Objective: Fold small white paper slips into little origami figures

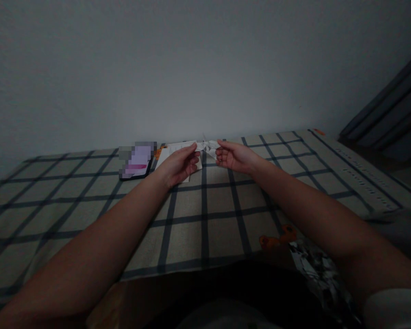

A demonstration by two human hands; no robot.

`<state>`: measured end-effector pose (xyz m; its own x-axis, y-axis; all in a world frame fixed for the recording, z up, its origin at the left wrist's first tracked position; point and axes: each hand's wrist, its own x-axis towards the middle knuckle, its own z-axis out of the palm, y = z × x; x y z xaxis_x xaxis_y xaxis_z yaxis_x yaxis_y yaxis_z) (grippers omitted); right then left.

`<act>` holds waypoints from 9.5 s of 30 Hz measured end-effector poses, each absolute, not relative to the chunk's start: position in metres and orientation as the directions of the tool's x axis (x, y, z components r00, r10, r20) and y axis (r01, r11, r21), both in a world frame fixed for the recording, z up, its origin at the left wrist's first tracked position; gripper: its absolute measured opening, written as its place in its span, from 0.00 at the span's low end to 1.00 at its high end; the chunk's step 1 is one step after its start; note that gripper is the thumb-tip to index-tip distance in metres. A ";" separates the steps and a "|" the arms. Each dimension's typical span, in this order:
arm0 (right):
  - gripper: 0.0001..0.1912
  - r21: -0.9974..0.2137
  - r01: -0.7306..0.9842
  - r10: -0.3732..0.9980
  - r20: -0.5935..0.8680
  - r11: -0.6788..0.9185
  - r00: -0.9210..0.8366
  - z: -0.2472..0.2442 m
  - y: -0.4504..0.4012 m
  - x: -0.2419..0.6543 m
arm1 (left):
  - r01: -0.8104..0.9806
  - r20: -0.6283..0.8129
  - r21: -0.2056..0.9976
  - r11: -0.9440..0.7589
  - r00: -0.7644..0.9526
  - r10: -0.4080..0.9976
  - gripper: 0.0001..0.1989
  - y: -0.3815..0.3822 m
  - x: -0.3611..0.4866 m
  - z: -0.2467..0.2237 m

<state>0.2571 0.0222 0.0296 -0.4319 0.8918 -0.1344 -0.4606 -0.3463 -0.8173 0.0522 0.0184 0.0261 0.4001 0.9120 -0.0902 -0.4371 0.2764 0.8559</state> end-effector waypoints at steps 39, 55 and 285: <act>0.05 -0.892 -0.392 0.894 -0.032 -0.228 -0.447 0.021 0.025 0.252 | -0.240 -0.015 0.966 0.099 0.330 0.944 0.13 0.015 0.056 0.018; 0.04 -0.980 -0.193 0.912 0.032 -0.052 -0.408 0.008 0.022 0.245 | -0.112 0.076 0.992 -0.054 0.196 0.978 0.18 0.013 0.062 0.010; 0.09 -0.912 -0.372 0.981 -0.125 -0.172 -0.145 0.031 0.041 0.279 | -0.359 -0.124 0.902 0.240 0.317 0.940 0.06 0.029 0.048 0.020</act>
